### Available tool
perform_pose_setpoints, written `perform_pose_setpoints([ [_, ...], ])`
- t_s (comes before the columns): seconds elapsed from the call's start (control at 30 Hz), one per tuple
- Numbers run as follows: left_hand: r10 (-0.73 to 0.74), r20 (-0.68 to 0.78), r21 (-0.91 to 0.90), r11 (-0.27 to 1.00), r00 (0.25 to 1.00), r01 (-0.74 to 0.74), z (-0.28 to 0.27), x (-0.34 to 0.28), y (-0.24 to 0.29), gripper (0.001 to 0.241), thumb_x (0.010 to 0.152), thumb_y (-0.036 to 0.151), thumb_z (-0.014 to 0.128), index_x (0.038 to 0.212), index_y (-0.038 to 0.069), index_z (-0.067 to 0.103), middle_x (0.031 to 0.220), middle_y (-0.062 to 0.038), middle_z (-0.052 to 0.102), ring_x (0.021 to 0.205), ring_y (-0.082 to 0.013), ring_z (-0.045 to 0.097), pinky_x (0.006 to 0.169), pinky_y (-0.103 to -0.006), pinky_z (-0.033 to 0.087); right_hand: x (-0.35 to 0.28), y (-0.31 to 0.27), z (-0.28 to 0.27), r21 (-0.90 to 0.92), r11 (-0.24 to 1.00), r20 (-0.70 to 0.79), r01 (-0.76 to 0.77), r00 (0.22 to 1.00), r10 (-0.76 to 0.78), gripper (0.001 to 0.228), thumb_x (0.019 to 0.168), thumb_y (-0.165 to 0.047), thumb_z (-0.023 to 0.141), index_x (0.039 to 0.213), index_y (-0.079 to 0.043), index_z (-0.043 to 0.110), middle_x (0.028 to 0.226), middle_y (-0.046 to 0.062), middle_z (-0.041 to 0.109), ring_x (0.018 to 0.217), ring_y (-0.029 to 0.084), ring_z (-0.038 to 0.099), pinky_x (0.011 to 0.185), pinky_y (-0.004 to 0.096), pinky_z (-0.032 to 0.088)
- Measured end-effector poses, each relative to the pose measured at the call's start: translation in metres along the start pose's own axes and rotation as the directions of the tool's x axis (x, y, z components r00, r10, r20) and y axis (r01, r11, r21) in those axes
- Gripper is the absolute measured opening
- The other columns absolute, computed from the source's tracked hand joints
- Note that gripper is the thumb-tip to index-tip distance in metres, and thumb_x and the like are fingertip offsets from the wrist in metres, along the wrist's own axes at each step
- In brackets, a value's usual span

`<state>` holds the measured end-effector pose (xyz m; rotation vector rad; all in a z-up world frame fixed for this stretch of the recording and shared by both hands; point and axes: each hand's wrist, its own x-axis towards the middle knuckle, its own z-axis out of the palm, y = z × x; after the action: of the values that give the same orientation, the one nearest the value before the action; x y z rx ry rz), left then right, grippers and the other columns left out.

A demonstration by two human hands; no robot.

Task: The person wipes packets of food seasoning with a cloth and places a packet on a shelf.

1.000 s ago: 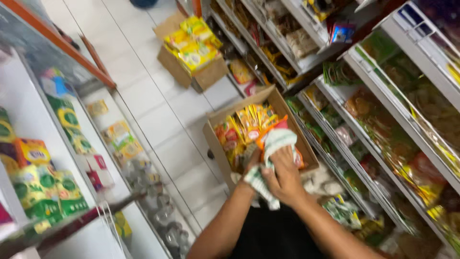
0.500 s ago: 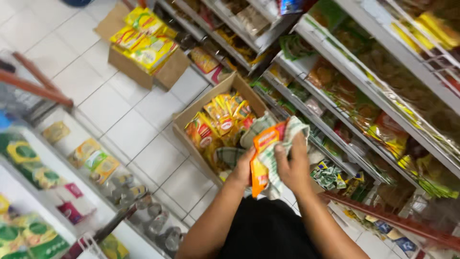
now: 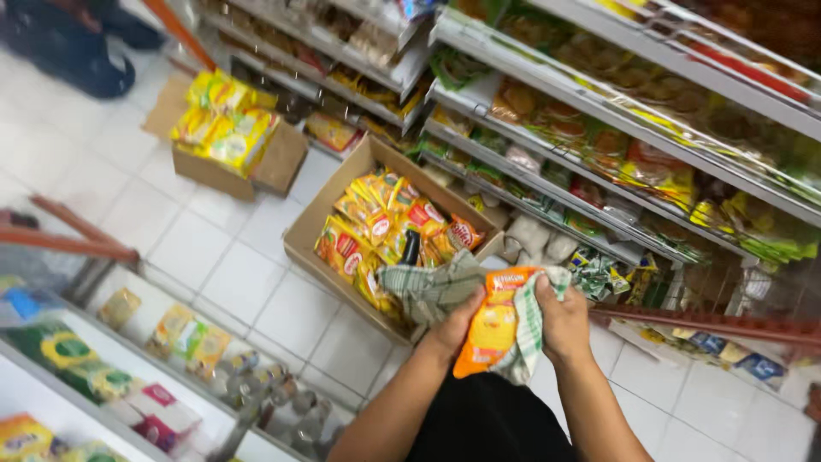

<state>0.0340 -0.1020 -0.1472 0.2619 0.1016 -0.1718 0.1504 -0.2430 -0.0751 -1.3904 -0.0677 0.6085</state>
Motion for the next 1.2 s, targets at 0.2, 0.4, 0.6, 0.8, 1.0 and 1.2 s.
perform_pose_setpoints([
  [0.2,-0.085,-0.006,0.112,0.99,0.996,0.085,0.024,-0.008,-0.054,0.066,0.11,0.053,0.044,0.156,0.006,0.043,0.149,-0.01,0.057,0.134,-0.0214,0.059,0.117,-0.0388,0.045,-0.053,0.0,-0.057,-0.179,0.982,-0.145,0.058,0.986,-0.084,0.048,0.108,-0.042,0.053,0.099,0.001,0.071,0.088,0.008,0.074,0.074,0.014,0.067,0.068,0.03,0.054],
  [0.4,-0.102,0.068,-0.07,0.992,0.992,0.107,0.061,-0.039,-0.09,0.076,0.107,0.06,0.042,0.158,0.005,0.042,0.153,-0.015,0.055,0.137,-0.0271,0.056,0.117,-0.0429,0.045,-0.118,-0.016,-0.097,-0.02,1.0,0.058,-0.017,0.998,0.018,0.039,0.099,-0.034,0.057,0.11,0.0,0.071,0.098,0.007,0.076,0.086,0.014,0.071,0.079,0.031,0.057],
  [0.6,-0.211,0.07,-0.097,0.971,0.975,0.217,0.086,-0.055,-0.109,0.079,0.106,0.065,0.04,0.158,0.004,0.041,0.153,-0.016,0.053,0.138,-0.0294,0.056,0.118,-0.0452,0.044,-0.168,0.009,-0.121,-0.139,0.99,-0.046,0.031,0.998,-0.038,0.035,0.1,-0.03,0.062,0.108,0.001,0.074,0.094,0.006,0.074,0.083,0.012,0.066,0.076,0.03,0.055],
  [0.8,-0.274,0.09,0.055,0.961,0.957,0.27,0.099,-0.053,-0.148,0.077,0.111,0.062,0.04,0.164,0.006,0.039,0.155,-0.015,0.052,0.138,-0.0278,0.054,0.117,-0.0437,0.043,-0.186,0.026,-0.143,-0.072,0.996,-0.351,0.055,0.933,-0.077,0.049,0.114,-0.041,0.055,0.094,0.003,0.067,0.083,0.006,0.067,0.074,0.013,0.06,0.067,0.03,0.049],
  [1.0,-0.274,0.139,-0.2,0.933,0.952,0.298,0.098,-0.061,-0.147,0.079,0.108,0.064,0.037,0.16,0.004,0.038,0.155,-0.017,0.052,0.139,-0.0322,0.055,0.118,-0.0479,0.045,-0.194,0.007,-0.155,-0.053,0.997,-0.029,0.056,0.998,-0.057,0.029,0.098,-0.028,0.063,0.098,-0.001,0.072,0.089,0.002,0.073,0.078,0.009,0.065,0.072,0.028,0.054],
  [1.2,-0.214,0.076,-0.035,0.976,0.974,0.217,0.097,-0.075,-0.154,0.074,0.112,0.06,0.035,0.163,0.007,0.038,0.156,-0.015,0.051,0.14,-0.0304,0.054,0.117,-0.0474,0.044,-0.202,0.026,-0.136,-0.192,0.973,-0.225,0.13,0.959,-0.172,0.038,0.11,-0.03,0.063,0.087,0.0,0.068,0.08,0.0,0.064,0.072,0.008,0.054,0.062,0.028,0.046],
])
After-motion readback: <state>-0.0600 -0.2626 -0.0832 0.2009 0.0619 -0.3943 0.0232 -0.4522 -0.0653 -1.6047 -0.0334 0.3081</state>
